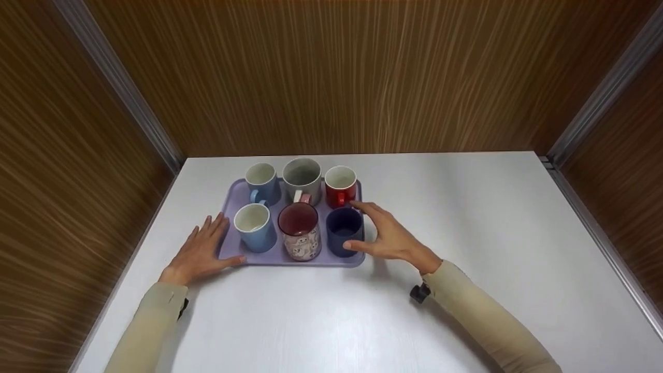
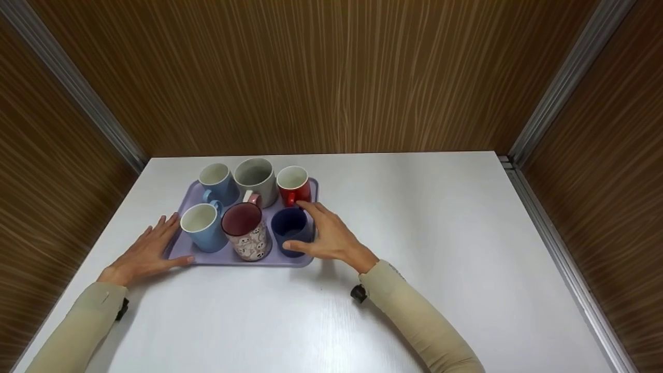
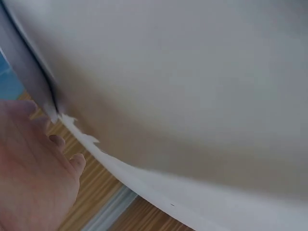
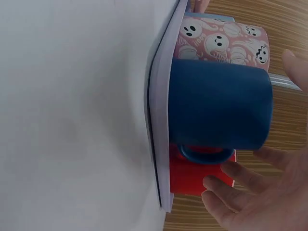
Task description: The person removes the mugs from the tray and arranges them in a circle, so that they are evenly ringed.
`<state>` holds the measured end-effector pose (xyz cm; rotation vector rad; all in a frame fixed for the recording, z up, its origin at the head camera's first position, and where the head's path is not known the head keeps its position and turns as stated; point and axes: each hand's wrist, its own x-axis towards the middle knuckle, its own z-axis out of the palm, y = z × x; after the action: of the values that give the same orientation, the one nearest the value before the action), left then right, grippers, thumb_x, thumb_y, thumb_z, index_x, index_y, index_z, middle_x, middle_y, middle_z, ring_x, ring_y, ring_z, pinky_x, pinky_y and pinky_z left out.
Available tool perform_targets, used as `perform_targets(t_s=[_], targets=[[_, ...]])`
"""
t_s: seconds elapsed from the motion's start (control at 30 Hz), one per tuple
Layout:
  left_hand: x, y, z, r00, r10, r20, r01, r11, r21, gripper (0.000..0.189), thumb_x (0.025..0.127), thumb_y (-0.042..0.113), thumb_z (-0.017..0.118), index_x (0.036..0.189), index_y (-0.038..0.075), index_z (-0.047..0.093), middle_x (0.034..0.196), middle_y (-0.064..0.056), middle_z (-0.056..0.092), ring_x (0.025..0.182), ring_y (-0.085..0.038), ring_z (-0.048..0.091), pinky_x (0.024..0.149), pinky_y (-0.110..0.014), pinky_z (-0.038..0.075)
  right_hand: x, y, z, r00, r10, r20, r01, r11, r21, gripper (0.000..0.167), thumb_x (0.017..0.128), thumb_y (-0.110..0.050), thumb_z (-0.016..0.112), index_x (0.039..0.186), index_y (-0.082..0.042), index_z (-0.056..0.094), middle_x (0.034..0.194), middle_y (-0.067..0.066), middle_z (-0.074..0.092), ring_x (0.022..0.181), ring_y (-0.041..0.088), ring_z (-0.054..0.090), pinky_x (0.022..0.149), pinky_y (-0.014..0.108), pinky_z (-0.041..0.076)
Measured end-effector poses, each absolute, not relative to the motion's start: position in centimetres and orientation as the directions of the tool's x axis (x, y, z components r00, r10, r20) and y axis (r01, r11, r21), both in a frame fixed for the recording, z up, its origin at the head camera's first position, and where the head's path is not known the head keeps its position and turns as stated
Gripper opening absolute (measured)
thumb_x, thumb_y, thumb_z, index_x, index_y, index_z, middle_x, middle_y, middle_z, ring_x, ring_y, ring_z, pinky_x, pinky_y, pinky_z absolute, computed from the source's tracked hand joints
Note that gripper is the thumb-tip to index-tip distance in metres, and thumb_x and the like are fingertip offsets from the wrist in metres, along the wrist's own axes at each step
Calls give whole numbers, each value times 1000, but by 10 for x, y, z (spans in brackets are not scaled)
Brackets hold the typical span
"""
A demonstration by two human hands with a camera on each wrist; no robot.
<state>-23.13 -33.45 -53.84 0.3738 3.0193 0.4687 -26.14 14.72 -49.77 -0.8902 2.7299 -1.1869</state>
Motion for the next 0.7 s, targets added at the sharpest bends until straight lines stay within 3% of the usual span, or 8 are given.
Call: perform_targets(t_s=[0.2, 0.37, 0.53, 0.7], targets=[[-232, -330, -542, -968, 247, -40, 224, 928, 299, 128, 85, 83, 65, 170, -1, 16, 179, -21, 9, 166, -44, 9, 133, -64, 11, -264, 137, -507, -810, -538, 233, -502, 432, -749, 100, 83, -46, 91, 162, -7, 43, 156, 8, 57, 141, 28, 58, 118, 52, 48], [-232, -330, -547, -969, 245, -42, 219, 922, 320, 132, 86, 82, 65, 169, -3, 7, 179, -22, 3, 166, -43, 8, 133, -62, 13, -265, 132, -511, -816, -532, 226, -481, 409, -776, 100, 82, -40, 94, 162, -7, 42, 149, 8, 63, 130, 27, 66, 112, 49, 54], [-233, -332, -550, -969, 243, -44, 218, 927, 305, 134, 87, 84, 62, 169, -4, 4, 179, -23, -1, 166, -45, 7, 133, -60, 15, -267, 130, -513, -824, -519, 225, -466, 396, -791, 99, 80, -31, 96, 160, -5, 43, 147, 13, 64, 131, 31, 65, 112, 51, 55], [-235, -333, -552, -967, 252, -22, 238, 935, 264, 131, 88, 84, 60, 169, -5, 7, 179, -22, 3, 166, -43, 9, 134, -59, 16, -268, 128, -513, -843, -477, 248, -450, 374, -811, 91, 75, -28, 99, 151, -7, 53, 139, 14, 68, 124, 34, 68, 105, 54, 58]])
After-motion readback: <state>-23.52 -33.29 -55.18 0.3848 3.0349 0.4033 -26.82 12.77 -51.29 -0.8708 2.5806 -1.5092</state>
